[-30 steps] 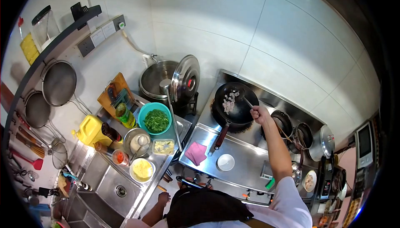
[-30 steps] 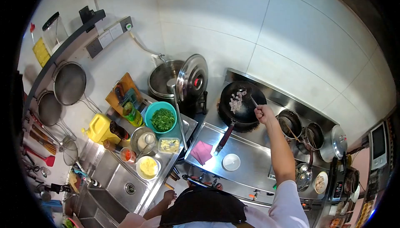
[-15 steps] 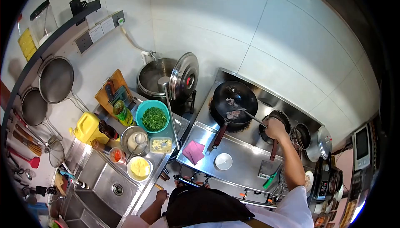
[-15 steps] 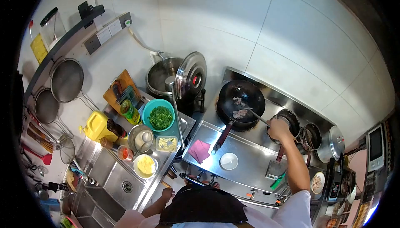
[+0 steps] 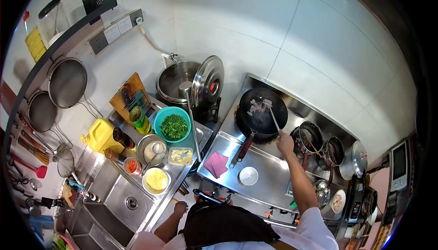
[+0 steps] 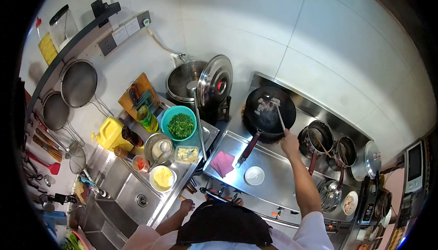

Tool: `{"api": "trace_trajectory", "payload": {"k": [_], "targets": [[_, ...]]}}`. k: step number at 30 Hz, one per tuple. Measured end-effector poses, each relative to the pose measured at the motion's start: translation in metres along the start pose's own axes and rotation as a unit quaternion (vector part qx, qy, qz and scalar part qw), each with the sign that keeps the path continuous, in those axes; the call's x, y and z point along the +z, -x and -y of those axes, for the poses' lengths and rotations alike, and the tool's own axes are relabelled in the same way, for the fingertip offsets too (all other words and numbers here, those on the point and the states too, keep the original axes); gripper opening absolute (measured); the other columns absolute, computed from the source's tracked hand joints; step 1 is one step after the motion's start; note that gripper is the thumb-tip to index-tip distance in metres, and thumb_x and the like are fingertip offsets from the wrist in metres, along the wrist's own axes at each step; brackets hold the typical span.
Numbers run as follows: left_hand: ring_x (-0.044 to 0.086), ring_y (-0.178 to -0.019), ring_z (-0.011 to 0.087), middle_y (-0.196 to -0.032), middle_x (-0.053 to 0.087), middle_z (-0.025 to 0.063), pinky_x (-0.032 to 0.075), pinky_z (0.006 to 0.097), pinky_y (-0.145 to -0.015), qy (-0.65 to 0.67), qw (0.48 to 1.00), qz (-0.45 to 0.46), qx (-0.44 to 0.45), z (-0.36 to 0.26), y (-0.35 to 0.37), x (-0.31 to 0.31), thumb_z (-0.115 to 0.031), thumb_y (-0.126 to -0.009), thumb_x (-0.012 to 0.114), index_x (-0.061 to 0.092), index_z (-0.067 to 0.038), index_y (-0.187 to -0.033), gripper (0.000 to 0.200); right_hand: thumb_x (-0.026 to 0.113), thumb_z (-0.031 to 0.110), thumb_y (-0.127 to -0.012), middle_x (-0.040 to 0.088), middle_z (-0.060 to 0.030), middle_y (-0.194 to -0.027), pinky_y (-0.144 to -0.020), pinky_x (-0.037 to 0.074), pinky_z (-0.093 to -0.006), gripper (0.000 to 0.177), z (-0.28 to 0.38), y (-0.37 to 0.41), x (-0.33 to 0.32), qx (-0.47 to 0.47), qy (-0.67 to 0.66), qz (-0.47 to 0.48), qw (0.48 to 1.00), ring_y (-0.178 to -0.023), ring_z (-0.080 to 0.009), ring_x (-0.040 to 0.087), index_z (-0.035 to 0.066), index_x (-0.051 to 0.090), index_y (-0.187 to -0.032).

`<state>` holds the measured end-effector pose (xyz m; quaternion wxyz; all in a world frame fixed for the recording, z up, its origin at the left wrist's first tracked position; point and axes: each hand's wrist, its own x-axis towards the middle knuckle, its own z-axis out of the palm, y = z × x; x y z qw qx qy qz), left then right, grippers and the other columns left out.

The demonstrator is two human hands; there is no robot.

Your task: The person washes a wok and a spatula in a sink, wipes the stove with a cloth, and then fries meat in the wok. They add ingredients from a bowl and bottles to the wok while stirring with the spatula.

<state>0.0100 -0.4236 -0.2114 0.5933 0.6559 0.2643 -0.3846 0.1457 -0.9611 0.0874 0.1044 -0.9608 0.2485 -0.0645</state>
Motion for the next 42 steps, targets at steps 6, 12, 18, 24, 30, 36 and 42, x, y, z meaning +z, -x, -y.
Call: {"api": "trace_trajectory", "payload": {"k": [6, 12, 18, 24, 30, 36, 42], "targets": [[0.062, -0.061, 0.0194, -0.082, 0.065, 0.0110, 0.049, 0.0301, -0.049, -0.006, 1.000, -0.028, 0.014, 0.023, 0.000, -0.003, -0.015, -0.089, 0.047, 0.058, -0.003, -0.091, 0.016, 0.053, 0.009, -0.079, 0.065, -0.0223, -0.087, -0.076, 0.052, -0.0465, 0.040, -0.012, 0.019, -0.036, -0.062, 0.105, 0.094, 0.988, -0.085, -0.0389, 0.064, 0.014, 0.060, -0.118], [0.059, -0.054, 0.0181, -0.076, 0.063, 0.0102, 0.046, 0.0293, -0.044, -0.085, 0.996, -0.026, -0.022, 0.036, 0.001, -0.010, -0.012, -0.089, 0.045, 0.059, -0.003, -0.086, 0.017, 0.056, 0.009, -0.076, 0.066, -0.0187, -0.089, -0.078, 0.050, -0.0478, 0.041, -0.005, 0.032, -0.059, -0.044, 0.111, 0.118, 0.986, -0.088, -0.0388, 0.063, 0.015, 0.061, -0.117], [0.060, -0.057, 0.0169, -0.079, 0.064, 0.0099, 0.048, 0.0297, -0.046, -0.061, 0.998, -0.020, 0.000, 0.015, 0.001, -0.007, -0.013, -0.089, 0.045, 0.058, -0.004, -0.089, 0.016, 0.054, 0.011, -0.078, 0.066, -0.0212, -0.090, -0.078, 0.051, -0.0473, 0.036, -0.010, 0.036, -0.048, -0.086, 0.100, 0.074, 0.988, -0.086, -0.0378, 0.064, 0.012, 0.063, -0.113], [0.063, -0.061, 0.0173, -0.083, 0.066, 0.0112, 0.050, 0.0301, -0.049, 0.012, 1.000, -0.023, 0.008, -0.001, -0.003, 0.004, -0.016, -0.089, 0.047, 0.058, -0.005, -0.092, 0.016, 0.054, 0.010, -0.079, 0.065, -0.0217, -0.090, -0.078, 0.050, -0.0483, 0.037, 0.005, 0.014, -0.028, 0.000, 0.022, 0.033, 0.999, -0.087, -0.0392, 0.063, 0.010, 0.060, -0.115], [0.063, -0.061, 0.0196, -0.086, 0.065, 0.0112, 0.050, 0.0307, -0.050, -0.038, 0.999, -0.022, 0.001, 0.007, -0.011, 0.003, -0.017, -0.089, 0.047, 0.058, -0.006, -0.092, 0.016, 0.057, 0.014, -0.080, 0.065, -0.0214, -0.088, -0.077, 0.050, -0.0498, 0.035, -0.006, 0.010, -0.011, -0.018, 0.036, 0.060, 0.997, -0.087, -0.0406, 0.062, 0.012, 0.058, -0.116], [0.062, -0.058, 0.0181, -0.076, 0.063, 0.0091, 0.047, 0.0278, -0.046, -0.057, 0.998, -0.009, 0.033, 0.022, -0.010, -0.009, -0.012, -0.088, 0.048, 0.059, -0.002, -0.086, 0.015, 0.059, 0.013, -0.077, 0.066, -0.0195, -0.088, -0.077, 0.051, -0.0468, 0.034, -0.008, 0.046, -0.086, -0.055, 0.108, 0.069, 0.990, -0.085, -0.0371, 0.064, 0.014, 0.064, -0.111], [0.062, -0.058, 0.0176, -0.075, 0.063, 0.0089, 0.047, 0.0279, -0.045, -0.026, 0.999, -0.042, -0.002, 0.006, 0.003, -0.004, -0.011, -0.088, 0.048, 0.059, -0.003, -0.084, 0.014, 0.061, 0.013, -0.075, 0.066, -0.0200, -0.088, -0.077, 0.051, -0.0460, 0.034, -0.003, 0.063, -0.130, -0.042, 0.130, 0.088, 0.987, -0.086, -0.0365, 0.063, 0.015, 0.067, -0.109]]}}
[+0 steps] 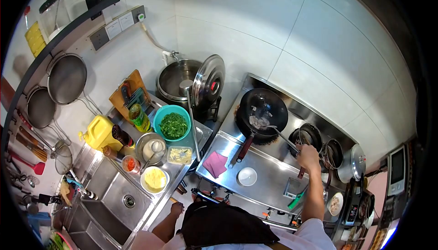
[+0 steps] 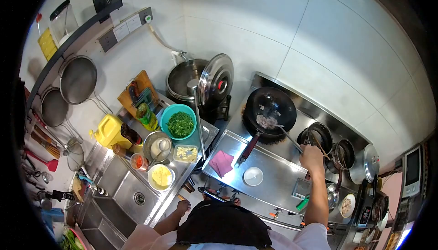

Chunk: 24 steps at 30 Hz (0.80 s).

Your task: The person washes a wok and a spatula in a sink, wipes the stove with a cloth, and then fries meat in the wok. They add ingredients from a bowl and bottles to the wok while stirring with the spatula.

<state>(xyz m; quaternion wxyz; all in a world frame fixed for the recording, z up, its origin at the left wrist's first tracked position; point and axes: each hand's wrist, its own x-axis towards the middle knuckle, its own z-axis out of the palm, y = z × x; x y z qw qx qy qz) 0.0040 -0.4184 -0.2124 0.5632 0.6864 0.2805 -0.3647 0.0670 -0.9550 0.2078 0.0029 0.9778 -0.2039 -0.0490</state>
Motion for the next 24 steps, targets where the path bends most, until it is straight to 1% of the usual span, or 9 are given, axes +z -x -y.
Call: {"api": "trace_trajectory", "payload": {"k": [2, 5, 7, 9, 11, 13, 15, 19, 24], "targets": [[0.062, -0.058, 0.0178, -0.075, 0.063, 0.0088, 0.047, 0.0282, -0.045, 0.004, 1.000, 0.003, 0.006, 0.000, -0.001, 0.000, -0.011, -0.088, 0.048, 0.059, -0.003, -0.084, 0.014, 0.061, 0.013, -0.075, 0.066, -0.0200, -0.089, -0.077, 0.050, -0.0462, 0.035, -0.002, -0.007, 0.012, -0.010, -0.002, 0.016, 1.000, -0.086, -0.0366, 0.063, 0.015, 0.066, -0.110], [0.061, -0.057, 0.0182, -0.076, 0.063, 0.0084, 0.046, 0.0288, -0.045, -0.025, 0.999, 0.026, 0.037, 0.007, -0.013, 0.001, -0.012, -0.087, 0.049, 0.059, -0.004, -0.085, 0.013, 0.062, 0.014, -0.077, 0.066, -0.0197, -0.091, -0.077, 0.050, -0.0470, 0.035, -0.004, -0.037, 0.074, -0.019, -0.024, -0.031, 0.999, -0.087, -0.0371, 0.063, 0.014, 0.065, -0.112], [0.060, -0.057, 0.0187, -0.075, 0.063, 0.0079, 0.046, 0.0291, -0.045, 0.052, 0.998, 0.027, 0.012, -0.004, -0.006, 0.005, -0.012, -0.086, 0.049, 0.059, -0.004, -0.087, 0.013, 0.061, 0.016, -0.079, 0.065, -0.0198, -0.093, -0.078, 0.050, -0.0476, 0.035, 0.006, -0.050, 0.096, 0.046, -0.101, -0.077, 0.991, -0.088, -0.0371, 0.063, 0.014, 0.063, -0.113], [0.061, -0.057, 0.0186, -0.075, 0.063, 0.0079, 0.046, 0.0290, -0.045, 0.054, 0.998, 0.008, 0.007, -0.007, -0.002, 0.010, -0.012, -0.087, 0.048, 0.059, -0.004, -0.088, 0.013, 0.059, 0.016, -0.081, 0.065, -0.0207, -0.091, -0.077, 0.049, -0.0489, 0.034, 0.023, -0.053, 0.098, 0.041, -0.102, -0.103, 0.989, -0.087, -0.0383, 0.063, 0.013, 0.062, -0.114], [0.061, -0.057, 0.0185, -0.075, 0.062, 0.0080, 0.047, 0.0288, -0.045, 0.050, 0.999, -0.007, 0.000, -0.003, -0.002, 0.007, -0.012, -0.087, 0.048, 0.059, -0.004, -0.088, 0.013, 0.059, 0.012, -0.080, 0.065, -0.0217, -0.092, -0.078, 0.049, -0.0483, 0.041, 0.035, -0.060, 0.097, 0.095, -0.169, -0.107, 0.975, -0.088, -0.0402, 0.062, 0.012, 0.059, -0.121], [0.062, -0.058, 0.0174, -0.075, 0.063, 0.0082, 0.048, 0.0281, -0.046, -0.091, 0.993, 0.039, 0.066, 0.007, -0.012, 0.002, -0.011, -0.089, 0.047, 0.058, -0.003, -0.088, 0.014, 0.058, 0.013, -0.081, 0.064, -0.0230, -0.091, -0.078, 0.049, -0.0485, 0.041, 0.035, -0.066, 0.105, 0.105, -0.162, -0.093, 0.977, -0.088, -0.0406, 0.062, 0.013, 0.058, -0.121], [0.062, -0.058, 0.0168, -0.075, 0.063, 0.0083, 0.049, 0.0278, -0.046, -0.085, 0.994, 0.034, 0.053, 0.005, -0.006, 0.002, -0.011, -0.090, 0.046, 0.058, -0.003, -0.086, 0.015, 0.059, 0.014, -0.080, 0.064, -0.0231, -0.091, -0.077, 0.049, -0.0483, 0.040, 0.033, -0.064, 0.107, 0.060, -0.121, -0.044, 0.990, -0.087, -0.0403, 0.062, 0.015, 0.059, -0.120], [0.062, -0.057, 0.0157, -0.075, 0.063, 0.0082, 0.049, 0.0273, -0.045, 0.012, 1.000, -0.007, -0.009, -0.001, 0.012, 0.000, -0.011, -0.090, 0.046, 0.058, -0.002, -0.084, 0.016, 0.063, 0.014, -0.077, 0.065, -0.0203, -0.088, -0.077, 0.050, -0.0477, 0.038, 0.009, -0.032, 0.083, 0.020, -0.057, -0.045, 0.997, -0.087, -0.0377, 0.063, 0.017, 0.063, -0.115], [0.062, -0.057, 0.0160, -0.073, 0.063, 0.0081, 0.049, 0.0282, -0.045, -0.012, 1.000, -0.006, -0.009, 0.013, 0.004, -0.005, -0.011, -0.089, 0.047, 0.058, -0.003, -0.083, 0.014, 0.062, 0.014, -0.075, 0.066, -0.0173, -0.088, -0.075, 0.051, -0.0451, 0.033, 0.002, 0.000, 0.022, -0.010, 0.023, -0.026, 0.999, -0.086, -0.0344, 0.064, 0.015, 0.066, -0.108]]}}
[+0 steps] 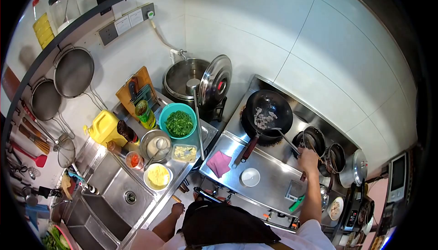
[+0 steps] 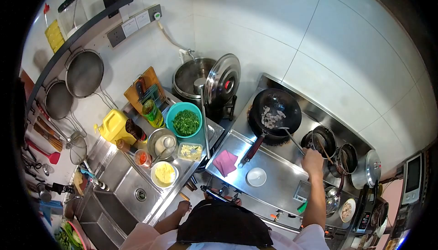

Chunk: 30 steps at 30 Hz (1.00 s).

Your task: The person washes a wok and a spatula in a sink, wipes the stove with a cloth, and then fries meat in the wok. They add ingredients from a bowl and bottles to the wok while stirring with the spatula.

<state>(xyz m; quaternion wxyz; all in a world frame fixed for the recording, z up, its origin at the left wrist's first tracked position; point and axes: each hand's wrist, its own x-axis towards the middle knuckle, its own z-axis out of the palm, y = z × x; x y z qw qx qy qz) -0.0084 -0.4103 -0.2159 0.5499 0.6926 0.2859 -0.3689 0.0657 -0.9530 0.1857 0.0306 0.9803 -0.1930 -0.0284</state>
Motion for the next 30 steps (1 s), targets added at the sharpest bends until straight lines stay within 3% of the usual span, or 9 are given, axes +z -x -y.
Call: {"api": "trace_trajectory", "payload": {"k": [8, 10, 13, 17, 22, 26, 28, 29, 30], "targets": [[0.062, -0.057, 0.0166, -0.074, 0.062, 0.0084, 0.049, 0.0286, -0.046, -0.127, 0.984, 0.054, 0.113, 0.005, -0.024, 0.002, -0.010, -0.089, 0.048, 0.059, -0.003, -0.086, 0.013, 0.058, 0.011, -0.079, 0.066, -0.0204, -0.091, -0.079, 0.049, -0.0450, 0.031, 0.021, -0.049, 0.085, 0.056, -0.139, -0.046, 0.988, -0.085, -0.0337, 0.065, 0.008, 0.066, -0.108], [0.061, -0.058, 0.0172, -0.077, 0.063, 0.0092, 0.049, 0.0281, -0.048, 0.023, 0.998, 0.041, 0.035, -0.014, -0.018, 0.008, -0.012, -0.089, 0.049, 0.060, -0.002, -0.092, 0.015, 0.056, 0.010, -0.081, 0.065, -0.0180, -0.084, -0.069, 0.049, -0.0426, 0.033, 0.015, -0.063, 0.114, 0.058, -0.247, -0.075, 0.964, -0.075, -0.0288, 0.064, 0.006, 0.063, -0.113], [0.061, -0.059, 0.0176, -0.078, 0.064, 0.0099, 0.049, 0.0283, -0.049, 0.049, 0.997, 0.008, 0.051, -0.023, -0.012, 0.013, -0.016, -0.089, 0.050, 0.060, -0.001, -0.097, 0.020, 0.048, 0.005, -0.085, 0.046, -0.0009, -0.063, -0.036, 0.026, -0.0215, 0.030, 0.027, -0.052, 0.066, 0.223, -0.671, 0.059, 0.705, -0.046, -0.0069, 0.038, 0.002, 0.057, -0.114], [0.062, -0.058, 0.0183, -0.080, 0.065, 0.0110, 0.050, 0.0299, -0.050, 0.057, 0.998, -0.016, 0.020, -0.009, -0.018, 0.012, -0.014, -0.088, 0.051, 0.062, -0.001, -0.097, 0.019, 0.043, 0.008, -0.090, 0.044, -0.0022, -0.063, -0.033, 0.025, -0.0184, 0.010, -0.021, -0.066, 0.057, 0.283, -0.809, 0.161, 0.489, -0.041, -0.0049, 0.031, 0.003, 0.045, -0.082], [0.064, -0.056, 0.0187, -0.076, 0.065, 0.0118, 0.051, 0.0319, -0.048, -0.189, 0.968, 0.028, 0.162, 0.035, -0.032, 0.000, -0.009, -0.086, 0.049, 0.064, 0.000, -0.087, 0.017, 0.041, 0.013, -0.093, 0.044, -0.0025, -0.062, -0.031, 0.026, -0.0175, 0.019, -0.026, -0.094, 0.046, 0.355, -0.867, 0.215, 0.276, -0.039, -0.0045, 0.032, -0.001, 0.043, -0.080], [0.063, -0.055, 0.0192, -0.075, 0.064, 0.0104, 0.052, 0.0322, -0.049, -0.073, 0.997, 0.015, 0.020, 0.028, -0.012, 0.000, -0.011, -0.083, 0.055, 0.064, 0.000, -0.081, 0.014, 0.044, 0.011, -0.092, 0.047, -0.0041, -0.066, -0.031, 0.025, -0.0171, 0.014, -0.026, -0.147, 0.074, 0.313, -0.878, 0.230, 0.280, -0.041, -0.0049, 0.033, 0.002, 0.043, -0.082], [0.064, -0.056, 0.0188, -0.077, 0.064, 0.0098, 0.052, 0.0320, -0.049, -0.052, 0.998, 0.017, 0.007, 0.026, -0.012, -0.003, -0.010, -0.082, 0.056, 0.063, 0.000, -0.080, 0.012, 0.047, 0.010, -0.090, 0.046, -0.0022, -0.064, -0.031, 0.024, -0.0174, 0.010, -0.009, -0.159, 0.069, 0.262, -0.831, 0.207, 0.445, -0.041, -0.0049, 0.034, 0.005, 0.044, -0.082], [0.063, -0.057, 0.0181, -0.076, 0.063, 0.0093, 0.052, 0.0313, -0.048, -0.068, 0.996, 0.027, 0.044, 0.026, -0.014, -0.003, -0.008, -0.084, 0.054, 0.062, -0.001, -0.079, 0.012, 0.047, 0.010, -0.090, 0.046, -0.0022, -0.064, -0.031, 0.024, -0.0174, 0.010, 0.003, -0.155, 0.059, 0.263, -0.832, 0.206, 0.444, -0.041, -0.0049, 0.034, 0.005, 0.044, -0.082], [0.063, -0.058, 0.0174, -0.076, 0.062, 0.0087, 0.051, 0.0306, -0.048, -0.084, 0.993, 0.038, 0.080, 0.026, -0.016, -0.003, -0.007, -0.085, 0.052, 0.061, -0.001, -0.079, 0.012, 0.049, 0.009, -0.089, 0.045, -0.0010, -0.061, -0.032, 0.025, -0.0186, 0.006, 0.021, -0.143, 0.037, 0.219, -0.756, 0.180, 0.590, -0.041, -0.0055, 0.034, 0.004, 0.049, -0.092]]}}
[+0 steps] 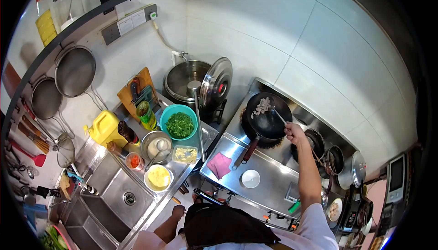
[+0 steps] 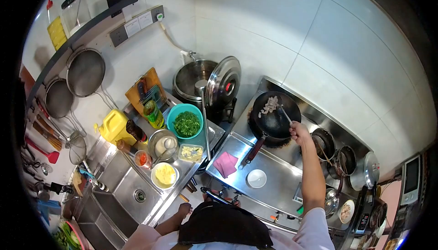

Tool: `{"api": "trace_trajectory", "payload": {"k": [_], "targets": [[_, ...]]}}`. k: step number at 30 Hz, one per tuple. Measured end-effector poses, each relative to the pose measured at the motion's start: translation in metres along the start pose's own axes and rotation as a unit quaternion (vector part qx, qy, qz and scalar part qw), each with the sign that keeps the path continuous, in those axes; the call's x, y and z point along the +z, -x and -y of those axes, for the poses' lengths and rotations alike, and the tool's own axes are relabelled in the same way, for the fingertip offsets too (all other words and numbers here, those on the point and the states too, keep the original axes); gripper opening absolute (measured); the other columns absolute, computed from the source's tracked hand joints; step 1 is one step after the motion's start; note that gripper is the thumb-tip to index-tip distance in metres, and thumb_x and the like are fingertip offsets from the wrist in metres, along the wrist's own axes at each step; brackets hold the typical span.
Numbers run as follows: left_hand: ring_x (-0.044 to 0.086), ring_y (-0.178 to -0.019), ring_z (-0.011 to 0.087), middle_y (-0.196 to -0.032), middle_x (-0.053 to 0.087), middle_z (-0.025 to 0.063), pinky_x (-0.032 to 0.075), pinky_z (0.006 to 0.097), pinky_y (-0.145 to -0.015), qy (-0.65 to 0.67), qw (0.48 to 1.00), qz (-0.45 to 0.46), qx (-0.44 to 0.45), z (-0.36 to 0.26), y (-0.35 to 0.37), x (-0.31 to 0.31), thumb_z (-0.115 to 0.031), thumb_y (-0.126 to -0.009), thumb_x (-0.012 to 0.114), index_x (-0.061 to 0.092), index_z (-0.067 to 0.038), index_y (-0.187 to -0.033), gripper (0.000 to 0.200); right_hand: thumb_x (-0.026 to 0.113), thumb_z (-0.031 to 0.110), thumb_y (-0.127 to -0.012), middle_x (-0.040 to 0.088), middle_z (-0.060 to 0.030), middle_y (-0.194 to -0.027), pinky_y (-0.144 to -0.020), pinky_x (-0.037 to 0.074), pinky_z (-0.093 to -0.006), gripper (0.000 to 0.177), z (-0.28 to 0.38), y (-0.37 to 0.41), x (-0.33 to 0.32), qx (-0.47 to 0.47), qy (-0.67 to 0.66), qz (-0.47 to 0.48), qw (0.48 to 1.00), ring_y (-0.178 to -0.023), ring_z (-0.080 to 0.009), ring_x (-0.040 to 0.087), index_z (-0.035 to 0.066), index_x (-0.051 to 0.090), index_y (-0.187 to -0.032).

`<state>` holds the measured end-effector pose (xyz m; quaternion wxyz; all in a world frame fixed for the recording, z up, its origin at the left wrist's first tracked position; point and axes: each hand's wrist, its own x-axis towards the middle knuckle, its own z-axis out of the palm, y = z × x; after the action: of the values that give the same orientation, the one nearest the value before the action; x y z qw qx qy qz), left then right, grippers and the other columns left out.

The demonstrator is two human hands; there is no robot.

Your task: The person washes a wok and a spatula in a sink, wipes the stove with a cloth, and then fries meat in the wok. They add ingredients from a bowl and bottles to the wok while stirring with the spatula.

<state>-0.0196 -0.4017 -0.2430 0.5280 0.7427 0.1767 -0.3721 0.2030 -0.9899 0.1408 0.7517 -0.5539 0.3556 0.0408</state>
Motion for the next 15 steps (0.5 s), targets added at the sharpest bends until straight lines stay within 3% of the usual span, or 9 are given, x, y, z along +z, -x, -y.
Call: {"api": "trace_trajectory", "payload": {"k": [2, 4, 5, 6, 7, 9, 11, 13, 15], "targets": [[0.063, -0.059, 0.0167, -0.076, 0.061, 0.0081, 0.051, 0.0299, -0.047, -0.018, 0.999, 0.011, 0.038, -0.005, -0.001, 0.002, -0.006, -0.086, 0.051, 0.060, -0.001, -0.078, 0.013, 0.055, 0.006, -0.083, 0.049, -0.0003, -0.061, -0.035, 0.030, -0.0233, 0.041, -0.001, 0.012, 0.010, -0.069, 0.188, -0.053, 0.978, -0.041, -0.0086, 0.038, 0.004, 0.055, -0.124], [0.062, -0.061, 0.0186, -0.084, 0.065, 0.0107, 0.050, 0.0303, -0.050, 0.063, 0.998, -0.008, -0.023, -0.021, 0.003, 0.004, -0.015, -0.089, 0.047, 0.058, -0.004, -0.093, 0.016, 0.057, 0.006, -0.080, 0.056, -0.0037, -0.067, -0.041, 0.036, -0.0263, 0.047, -0.007, 0.011, -0.001, -0.099, 0.332, -0.039, 0.937, -0.047, -0.0119, 0.047, 0.006, 0.054, -0.127], [0.062, -0.061, 0.0186, -0.084, 0.065, 0.0107, 0.050, 0.0303, -0.050, 0.063, 0.998, -0.008, -0.023, -0.024, 0.001, 0.005, -0.015, -0.089, 0.047, 0.058, -0.004, -0.093, 0.016, 0.058, 0.005, -0.078, 0.063, -0.0071, -0.073, -0.047, 0.043, -0.0293, 0.053, -0.011, 0.012, -0.009, -0.125, 0.468, -0.023, 0.874, -0.053, -0.0151, 0.057, 0.008, 0.053, -0.130], [0.062, -0.061, 0.0189, -0.084, 0.065, 0.0106, 0.050, 0.0303, -0.050, 0.084, 0.995, -0.009, -0.044, -0.028, -0.001, 0.006, -0.016, -0.090, 0.047, 0.058, -0.004, -0.093, 0.016, 0.058, 0.005, -0.075, 0.069, -0.0137, -0.090, -0.068, 0.051, -0.0357, 0.047, -0.018, 0.016, -0.017, -0.255, 0.584, -0.053, 0.769, -0.079, -0.0247, 0.067, 0.013, 0.062, -0.121], [0.062, -0.062, 0.0192, -0.084, 0.065, 0.0104, 0.051, 0.0303, -0.050, 0.106, 0.992, -0.010, -0.066, -0.031, -0.002, 0.008, -0.016, -0.090, 0.047, 0.058, -0.005, -0.094, 0.017, 0.058, 0.005, -0.075, 0.069, -0.0137, -0.090, -0.068, 0.051, -0.0357, 0.047, -0.018, 0.018, -0.026, -0.255, 0.584, -0.055, 0.769, -0.079, -0.0247, 0.067, 0.013, 0.062, -0.121], [0.062, -0.062, 0.0193, -0.084, 0.065, 0.0103, 0.051, 0.0304, -0.050, 0.104, 0.992, -0.007, -0.075, -0.032, -0.004, 0.011, -0.016, -0.090, 0.047, 0.058, -0.004, -0.093, 0.017, 0.056, 0.007, -0.075, 0.067, -0.0171, -0.095, -0.083, 0.050, -0.0423, 0.048, -0.004, 0.068, -0.015, -0.180, 0.753, -0.141, 0.618, -0.096, -0.0319, 0.064, 0.019, 0.062, -0.121], [0.063, -0.063, 0.0194, -0.084, 0.065, 0.0103, 0.051, 0.0305, -0.050, 0.100, 0.992, -0.005, -0.082, -0.021, -0.016, 0.011, -0.016, -0.090, 0.047, 0.058, -0.004, -0.093, 0.016, 0.055, 0.008, -0.075, 0.066, -0.0174, -0.094, -0.080, 0.050, -0.0448, 0.045, -0.005, 0.091, -0.018, -0.189, 0.767, -0.165, 0.591, -0.091, -0.0343, 0.064, 0.021, 0.064, -0.117], [0.064, -0.064, 0.0194, -0.085, 0.066, 0.0101, 0.051, 0.0306, -0.050, -0.083, 0.989, 0.029, 0.122, -0.006, -0.024, 0.010, -0.016, -0.091, 0.046, 0.058, -0.005, -0.092, 0.016, 0.056, 0.007, -0.074, 0.066, -0.0172, -0.096, -0.078, 0.051, -0.0443, 0.043, -0.005, 0.116, -0.018, -0.198, 0.786, -0.171, 0.560, -0.089, -0.0340, 0.064, 0.020, 0.065, -0.114], [0.064, -0.064, 0.0193, -0.085, 0.066, 0.0101, 0.051, 0.0304, -0.050, -0.108, 0.982, 0.026, 0.154, -0.011, -0.022, 0.011, -0.016, -0.091, 0.046, 0.057, -0.005, -0.091, 0.015, 0.056, 0.007, -0.074, 0.066, -0.0170, -0.094, -0.077, 0.051, -0.0446, 0.043, -0.009, 0.129, -0.024, -0.185, 0.788, -0.165, 0.563, -0.087, -0.0349, 0.064, 0.019, 0.064, -0.114]]}}
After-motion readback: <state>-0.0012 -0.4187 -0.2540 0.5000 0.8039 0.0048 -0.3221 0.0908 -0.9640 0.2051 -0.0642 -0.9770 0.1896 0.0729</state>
